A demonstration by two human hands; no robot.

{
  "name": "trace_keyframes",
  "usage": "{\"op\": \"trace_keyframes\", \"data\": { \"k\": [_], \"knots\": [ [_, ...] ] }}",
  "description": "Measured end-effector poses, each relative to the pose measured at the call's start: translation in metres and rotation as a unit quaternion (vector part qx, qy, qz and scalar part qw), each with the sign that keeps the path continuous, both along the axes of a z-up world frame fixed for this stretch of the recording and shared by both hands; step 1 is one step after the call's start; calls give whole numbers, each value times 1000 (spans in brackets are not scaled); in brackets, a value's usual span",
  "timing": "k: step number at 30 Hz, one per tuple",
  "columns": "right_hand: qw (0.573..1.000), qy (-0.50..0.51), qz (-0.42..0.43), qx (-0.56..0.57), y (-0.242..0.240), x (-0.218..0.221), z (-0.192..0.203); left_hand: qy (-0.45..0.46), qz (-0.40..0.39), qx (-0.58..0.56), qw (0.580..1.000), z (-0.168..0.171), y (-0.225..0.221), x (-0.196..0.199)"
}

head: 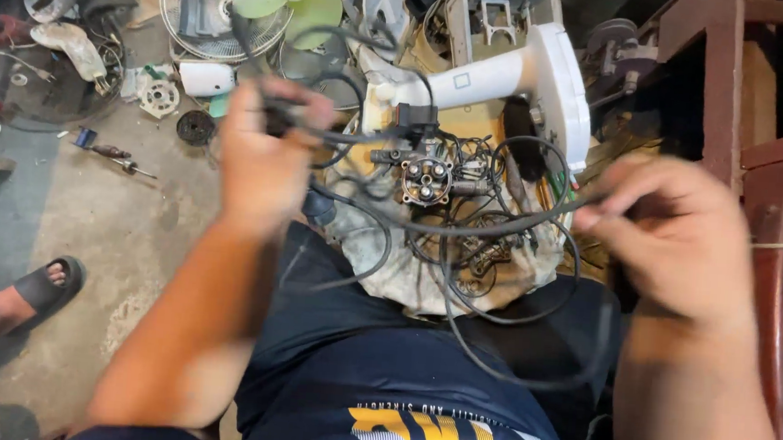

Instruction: A person is coiling a long black power cord by hand while sitting on the floor in a repair shop.

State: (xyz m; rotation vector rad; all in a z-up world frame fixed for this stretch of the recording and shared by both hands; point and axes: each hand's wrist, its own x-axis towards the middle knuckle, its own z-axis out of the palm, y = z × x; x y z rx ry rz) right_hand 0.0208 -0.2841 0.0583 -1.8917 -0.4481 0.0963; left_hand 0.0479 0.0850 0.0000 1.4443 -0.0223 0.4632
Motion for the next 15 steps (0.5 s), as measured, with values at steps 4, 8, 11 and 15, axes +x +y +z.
{"op": "trace_keyframes", "data": {
  "k": [4,8,11,15],
  "knots": [
    [991,28,-48,119,-13,-6,10,113,-48,54,991,-32,-29,3],
    [955,82,-58,278,2,-5,20,116,-27,107,987,-50,-50,7],
    [934,73,-66,345,14,-2,19,95,-101,-20,990,-75,-55,15],
    [936,97,-32,338,37,7,11,-11,-154,-80,985,-62,-62,14]
  ]
}}
